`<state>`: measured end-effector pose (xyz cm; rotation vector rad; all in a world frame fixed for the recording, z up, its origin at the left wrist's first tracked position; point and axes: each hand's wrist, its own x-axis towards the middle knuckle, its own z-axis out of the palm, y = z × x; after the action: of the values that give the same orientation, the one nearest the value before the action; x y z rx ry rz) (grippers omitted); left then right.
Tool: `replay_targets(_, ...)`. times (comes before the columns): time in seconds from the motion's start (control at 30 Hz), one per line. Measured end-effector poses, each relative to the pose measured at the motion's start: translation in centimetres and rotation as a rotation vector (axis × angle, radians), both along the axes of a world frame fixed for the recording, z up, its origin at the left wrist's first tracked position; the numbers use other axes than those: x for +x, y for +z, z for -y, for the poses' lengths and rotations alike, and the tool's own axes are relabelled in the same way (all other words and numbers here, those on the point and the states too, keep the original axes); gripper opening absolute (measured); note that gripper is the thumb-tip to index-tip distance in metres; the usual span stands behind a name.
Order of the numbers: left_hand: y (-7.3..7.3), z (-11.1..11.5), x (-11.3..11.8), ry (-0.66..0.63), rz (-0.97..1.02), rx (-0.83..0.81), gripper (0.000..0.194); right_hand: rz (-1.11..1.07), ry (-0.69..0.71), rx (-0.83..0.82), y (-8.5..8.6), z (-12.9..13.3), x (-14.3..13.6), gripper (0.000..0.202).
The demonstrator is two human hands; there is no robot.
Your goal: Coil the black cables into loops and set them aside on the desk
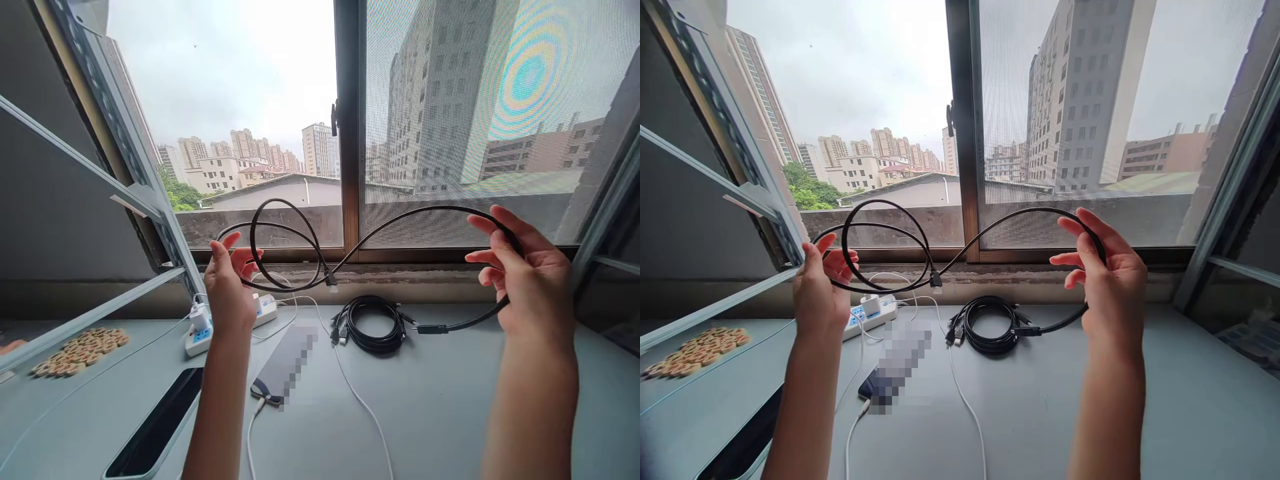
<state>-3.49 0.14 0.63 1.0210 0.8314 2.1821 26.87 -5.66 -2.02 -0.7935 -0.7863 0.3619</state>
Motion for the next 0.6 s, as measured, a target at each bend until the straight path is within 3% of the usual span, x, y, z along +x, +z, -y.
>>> replay_targets(0.27,0.7,0.1,-0.6,0.09,0.199,0.169,0.038,-0.168,-0.109,0.011,-0.9,0.1,3.0,0.038)
replay_targets(0.6,1.1,-0.2,-1.3,-0.035,0.145,0.176,0.038,-0.237,-0.408,0.007,-1.8,1.2,6.2,0.046)
